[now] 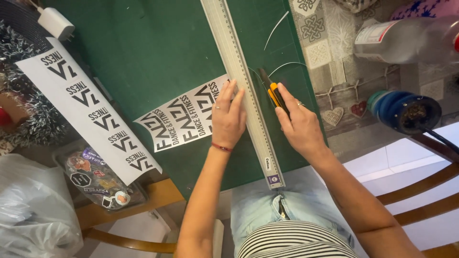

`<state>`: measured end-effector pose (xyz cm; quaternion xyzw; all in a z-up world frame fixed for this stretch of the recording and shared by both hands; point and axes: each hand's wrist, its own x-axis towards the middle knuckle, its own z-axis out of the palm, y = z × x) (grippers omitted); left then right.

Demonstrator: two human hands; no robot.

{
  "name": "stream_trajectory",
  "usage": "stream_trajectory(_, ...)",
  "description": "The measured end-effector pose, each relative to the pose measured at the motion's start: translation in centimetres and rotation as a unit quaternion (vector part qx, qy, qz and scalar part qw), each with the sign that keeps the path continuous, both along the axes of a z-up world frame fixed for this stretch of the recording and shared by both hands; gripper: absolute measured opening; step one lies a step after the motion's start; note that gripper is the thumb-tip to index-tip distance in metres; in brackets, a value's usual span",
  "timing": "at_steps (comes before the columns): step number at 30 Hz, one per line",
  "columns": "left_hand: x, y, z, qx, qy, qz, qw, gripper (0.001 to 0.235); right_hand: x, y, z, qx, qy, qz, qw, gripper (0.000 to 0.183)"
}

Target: The person uses a ruler and a utility knife to cut a sheet of printed stickers into individual pieces on a green cutting mat. They repeatedly align the ruler and slice along its edge to separate the stickers.

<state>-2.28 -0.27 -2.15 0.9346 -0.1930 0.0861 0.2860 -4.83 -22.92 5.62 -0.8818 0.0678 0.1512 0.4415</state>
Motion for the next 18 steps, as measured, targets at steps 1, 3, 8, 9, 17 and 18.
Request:
stream_trajectory(1,-0.2,-0.3,-0.2,0.016,-0.009,0.015,1.000,0.048,0.2,0.2,0.4,-0.002,-0.004,0.001,1.000,0.055)
stream_trajectory(3,-0.5,-0.5,-0.3,0.033,-0.018,0.030,0.999,0.049,0.5,0.4,0.8,-0.005,-0.008,0.004,1.000,0.055)
stream_trajectory(8,-0.5,-0.5,0.0,0.043,-0.014,0.033,0.998,0.046,1.1,0.9,0.4,-0.003,-0.019,0.023,1.000,0.053)
stream_trajectory(9,-0.5,-0.5,0.0,0.043,-0.014,0.033,0.998,0.046,1.1,0.6,0.0,-0.002,-0.019,0.023,1.000,0.053)
stream_trajectory(17,1.2,-0.9,2.2,-0.031,0.028,0.048,0.998,0.038,1.1,-1.3,-0.2,-0.029,0.002,-0.036,0.999,0.059)
stream_trajectory(18,1.7,-1.0,2.4,-0.032,0.028,0.048,0.998,0.038,1.3,-1.5,0.3,-0.030,0.002,-0.036,0.999,0.059)
